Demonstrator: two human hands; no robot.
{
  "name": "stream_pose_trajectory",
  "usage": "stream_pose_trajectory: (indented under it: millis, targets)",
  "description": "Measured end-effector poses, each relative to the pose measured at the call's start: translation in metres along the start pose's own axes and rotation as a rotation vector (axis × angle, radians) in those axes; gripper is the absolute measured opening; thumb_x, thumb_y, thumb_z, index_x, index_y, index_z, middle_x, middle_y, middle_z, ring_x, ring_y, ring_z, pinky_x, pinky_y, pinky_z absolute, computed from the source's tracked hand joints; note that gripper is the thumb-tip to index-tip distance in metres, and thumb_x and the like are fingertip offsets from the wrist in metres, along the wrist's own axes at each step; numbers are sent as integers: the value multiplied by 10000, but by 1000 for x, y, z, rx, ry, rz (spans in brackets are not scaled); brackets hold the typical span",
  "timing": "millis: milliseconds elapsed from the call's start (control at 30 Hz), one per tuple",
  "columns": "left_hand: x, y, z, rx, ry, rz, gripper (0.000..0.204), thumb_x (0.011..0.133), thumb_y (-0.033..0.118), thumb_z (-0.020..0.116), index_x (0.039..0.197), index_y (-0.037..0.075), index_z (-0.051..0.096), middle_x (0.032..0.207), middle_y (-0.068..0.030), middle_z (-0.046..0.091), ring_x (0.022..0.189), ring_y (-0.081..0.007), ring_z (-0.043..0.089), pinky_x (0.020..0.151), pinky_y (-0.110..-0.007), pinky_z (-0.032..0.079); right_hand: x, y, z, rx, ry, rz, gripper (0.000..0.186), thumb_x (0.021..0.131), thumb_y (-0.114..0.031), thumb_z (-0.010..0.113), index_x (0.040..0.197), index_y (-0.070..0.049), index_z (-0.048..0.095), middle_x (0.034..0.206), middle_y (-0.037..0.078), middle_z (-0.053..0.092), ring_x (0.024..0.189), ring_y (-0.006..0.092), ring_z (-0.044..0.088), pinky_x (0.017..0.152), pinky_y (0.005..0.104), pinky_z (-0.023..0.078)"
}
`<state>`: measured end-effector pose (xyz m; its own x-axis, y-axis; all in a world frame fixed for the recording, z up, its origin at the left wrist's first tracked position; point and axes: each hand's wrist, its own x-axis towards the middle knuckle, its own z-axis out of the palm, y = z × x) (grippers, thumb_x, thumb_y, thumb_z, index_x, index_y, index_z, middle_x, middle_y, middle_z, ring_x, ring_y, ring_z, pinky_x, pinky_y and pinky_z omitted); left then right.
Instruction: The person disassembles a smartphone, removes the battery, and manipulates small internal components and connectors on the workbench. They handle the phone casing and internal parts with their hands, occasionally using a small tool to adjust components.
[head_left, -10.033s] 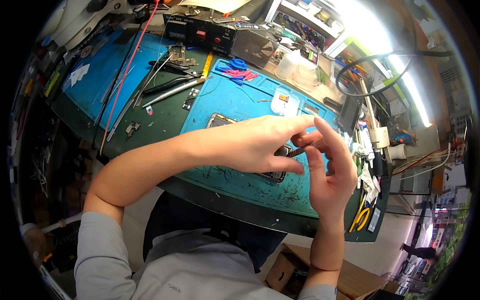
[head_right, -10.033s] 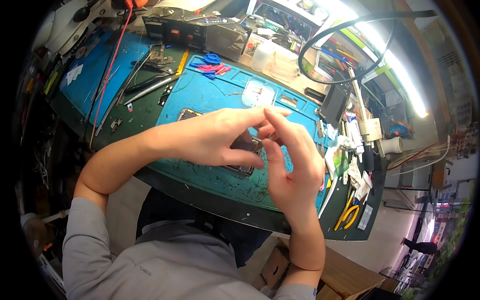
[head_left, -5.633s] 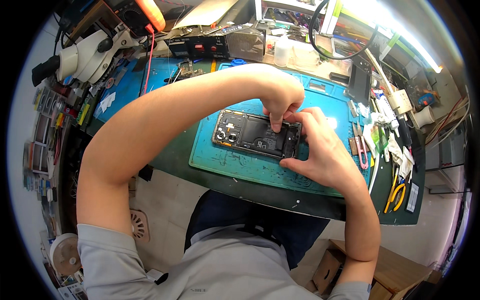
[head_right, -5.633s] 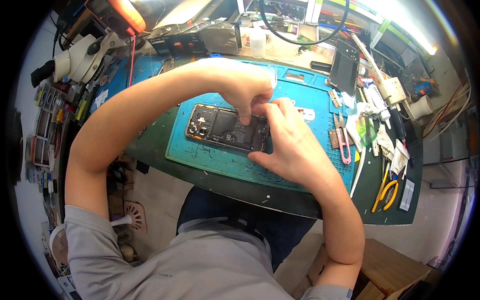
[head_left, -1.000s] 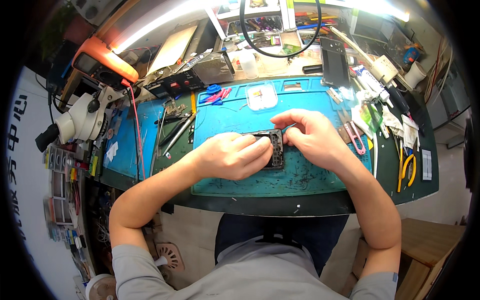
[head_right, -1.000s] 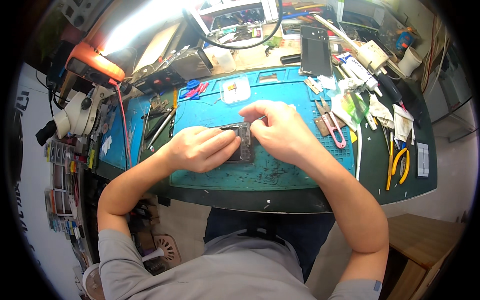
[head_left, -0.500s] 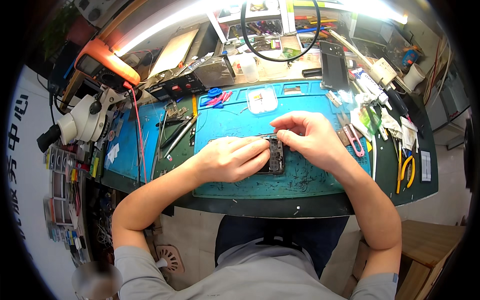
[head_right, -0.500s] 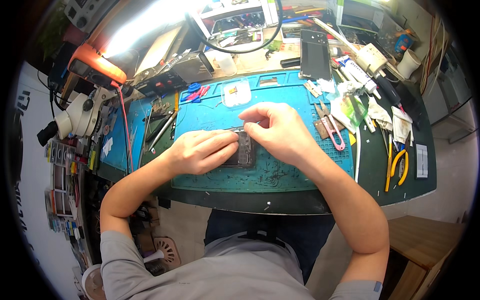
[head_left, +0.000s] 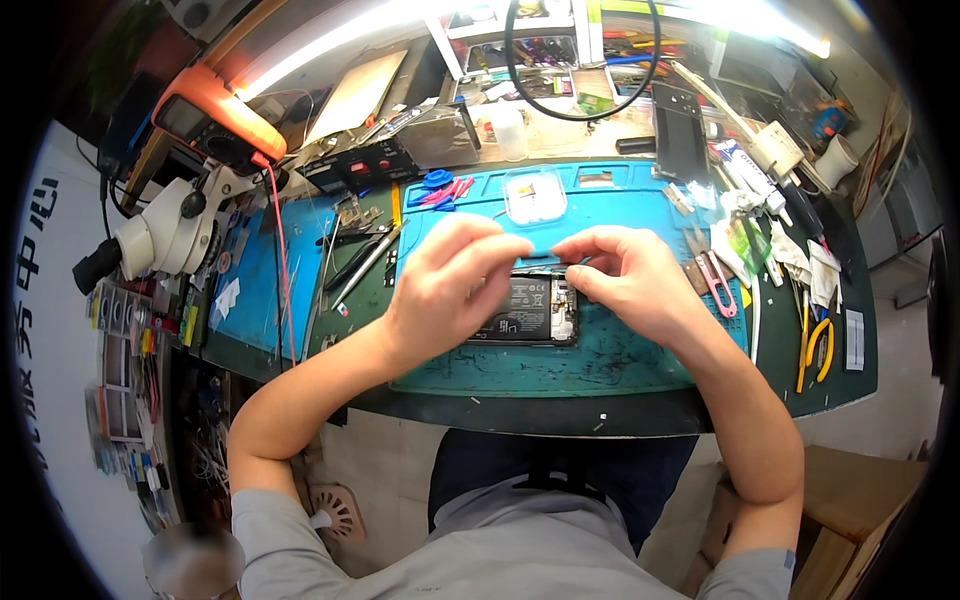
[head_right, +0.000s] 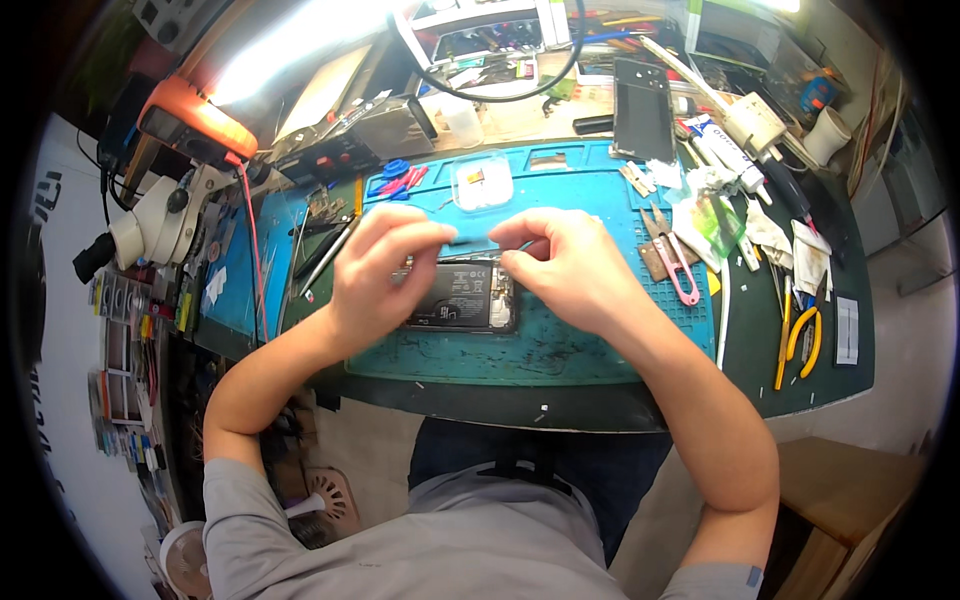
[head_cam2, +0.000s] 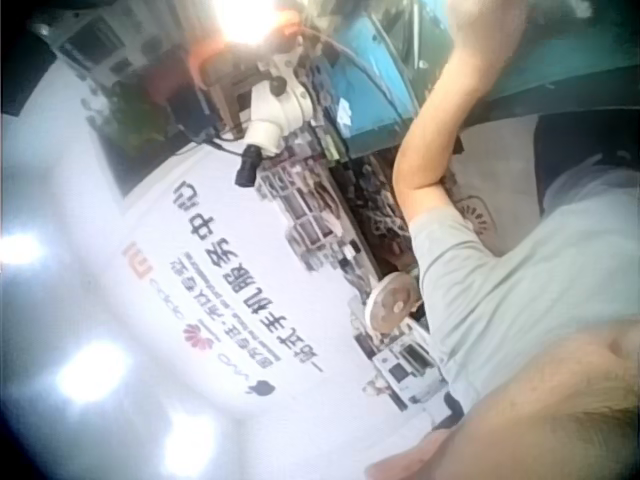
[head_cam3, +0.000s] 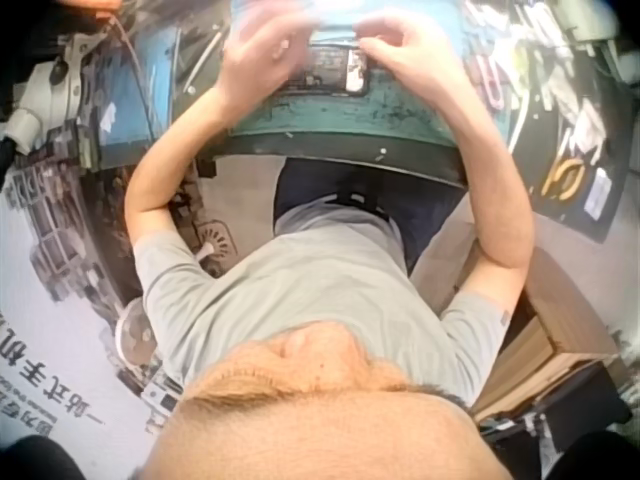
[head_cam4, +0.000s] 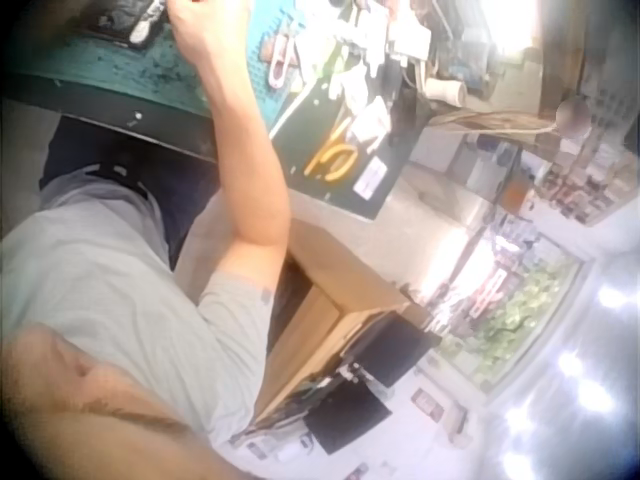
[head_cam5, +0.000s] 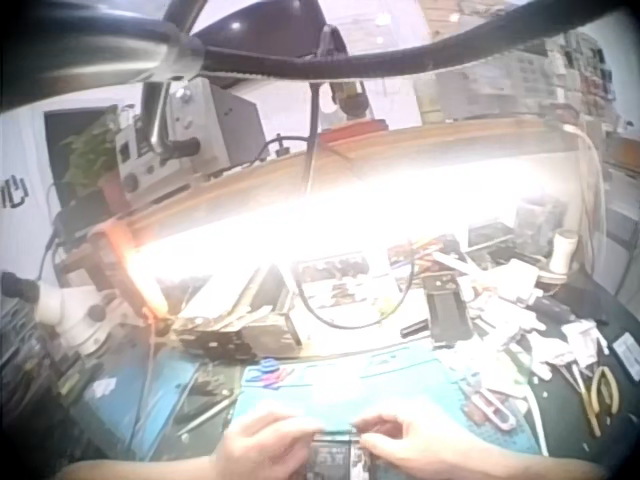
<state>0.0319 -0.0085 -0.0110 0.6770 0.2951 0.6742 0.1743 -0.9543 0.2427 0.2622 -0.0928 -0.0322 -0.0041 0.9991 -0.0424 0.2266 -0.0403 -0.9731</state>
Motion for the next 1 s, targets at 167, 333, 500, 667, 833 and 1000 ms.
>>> stream_pose_trajectory:
  millis: [167,333,500,667,833,1000]
  targets:
    - [6,-24,-6,253,-12,6,284,797,-59,758,1052,64,768,942,-68,641,884,-264,635,761,-375,528,-2,-4,0,30,18,19,252,984,-68,638,1199,13,742,1039,92,774,891,119,702,794,296,576]
    - [-12,-34,-10,319,-107,43,351,762,-46,735,1093,68,763,961,-65,635,898,-264,635,793,-387,553,-3,-12,-3,104,-1,97,250,1005,-52,628,1226,13,726,1059,84,765,907,123,699,807,288,575]
    - [-28,-37,-10,150,-208,-105,339,788,-26,687,1117,36,738,1084,-95,673,1030,-302,653,890,-409,552,-4,-10,-5,41,-46,97,290,991,-49,687,1276,7,699,1146,83,739,1015,119,676,875,277,550]
    - [-26,-29,-14,68,-146,-162,424,799,-57,705,1208,53,728,1174,-102,707,1053,-301,674,931,-427,540,-5,-8,-2,-8,10,41,255,975,-39,694,1225,-3,727,1036,60,746,933,105,688,854,272,566]
    - [-29,-14,-18,-47,-166,-178,413,849,110,800,1250,66,712,1096,-84,724,989,-292,672,859,-411,523,-7,-14,-1,8,18,82,252,976,-34,695,1226,-14,728,1035,46,741,926,92,680,844,263,557]
    - [-31,-19,-23,-23,-194,-191,469,877,216,806,1307,73,685,1109,-83,724,996,-285,661,873,-401,497,-9,-15,-1,-17,22,102,267,974,-31,700,1240,-23,725,1045,34,738,939,79,668,827,248,542]
